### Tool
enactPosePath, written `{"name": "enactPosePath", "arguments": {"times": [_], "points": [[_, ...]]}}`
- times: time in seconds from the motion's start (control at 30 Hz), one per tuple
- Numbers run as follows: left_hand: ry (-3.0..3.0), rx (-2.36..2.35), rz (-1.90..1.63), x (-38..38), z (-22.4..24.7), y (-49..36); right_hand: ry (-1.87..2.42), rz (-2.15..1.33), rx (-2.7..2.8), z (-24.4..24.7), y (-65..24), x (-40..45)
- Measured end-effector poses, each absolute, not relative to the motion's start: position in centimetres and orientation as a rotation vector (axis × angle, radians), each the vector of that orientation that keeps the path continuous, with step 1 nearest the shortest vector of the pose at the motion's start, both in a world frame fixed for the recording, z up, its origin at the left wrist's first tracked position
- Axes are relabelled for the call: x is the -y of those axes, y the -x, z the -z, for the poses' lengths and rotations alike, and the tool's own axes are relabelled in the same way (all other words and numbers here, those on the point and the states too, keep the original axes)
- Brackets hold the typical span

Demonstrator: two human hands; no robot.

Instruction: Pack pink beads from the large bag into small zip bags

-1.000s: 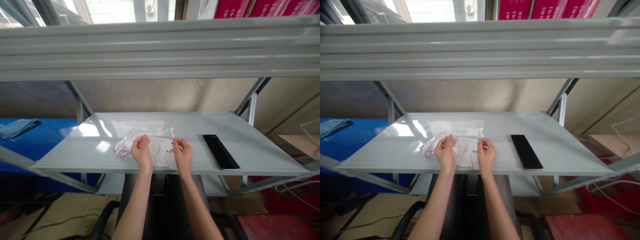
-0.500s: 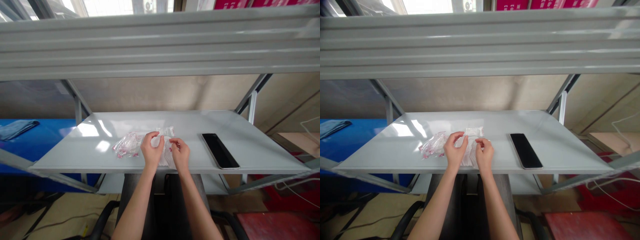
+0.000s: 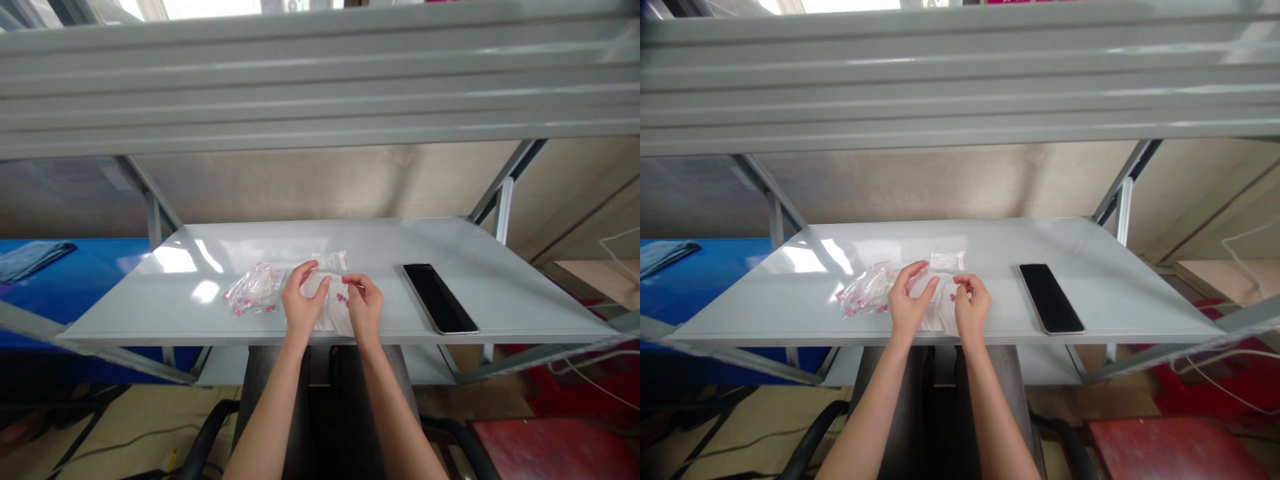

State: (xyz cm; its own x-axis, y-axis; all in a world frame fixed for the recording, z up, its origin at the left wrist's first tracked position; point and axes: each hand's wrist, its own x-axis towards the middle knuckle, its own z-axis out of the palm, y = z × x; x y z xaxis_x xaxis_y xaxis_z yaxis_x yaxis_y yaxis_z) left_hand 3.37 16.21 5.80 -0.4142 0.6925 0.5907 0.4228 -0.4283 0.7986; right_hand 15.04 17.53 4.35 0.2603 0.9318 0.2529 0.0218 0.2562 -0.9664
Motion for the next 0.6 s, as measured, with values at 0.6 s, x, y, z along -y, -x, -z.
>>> {"name": "enactPosePath", "arguments": {"times": [0.6], "points": [[-1.526, -1.606, -1.848, -15.7, -5.2, -3.0, 0.986, -0.448, 1.499, -5.3, -15.0, -17.2]]}}
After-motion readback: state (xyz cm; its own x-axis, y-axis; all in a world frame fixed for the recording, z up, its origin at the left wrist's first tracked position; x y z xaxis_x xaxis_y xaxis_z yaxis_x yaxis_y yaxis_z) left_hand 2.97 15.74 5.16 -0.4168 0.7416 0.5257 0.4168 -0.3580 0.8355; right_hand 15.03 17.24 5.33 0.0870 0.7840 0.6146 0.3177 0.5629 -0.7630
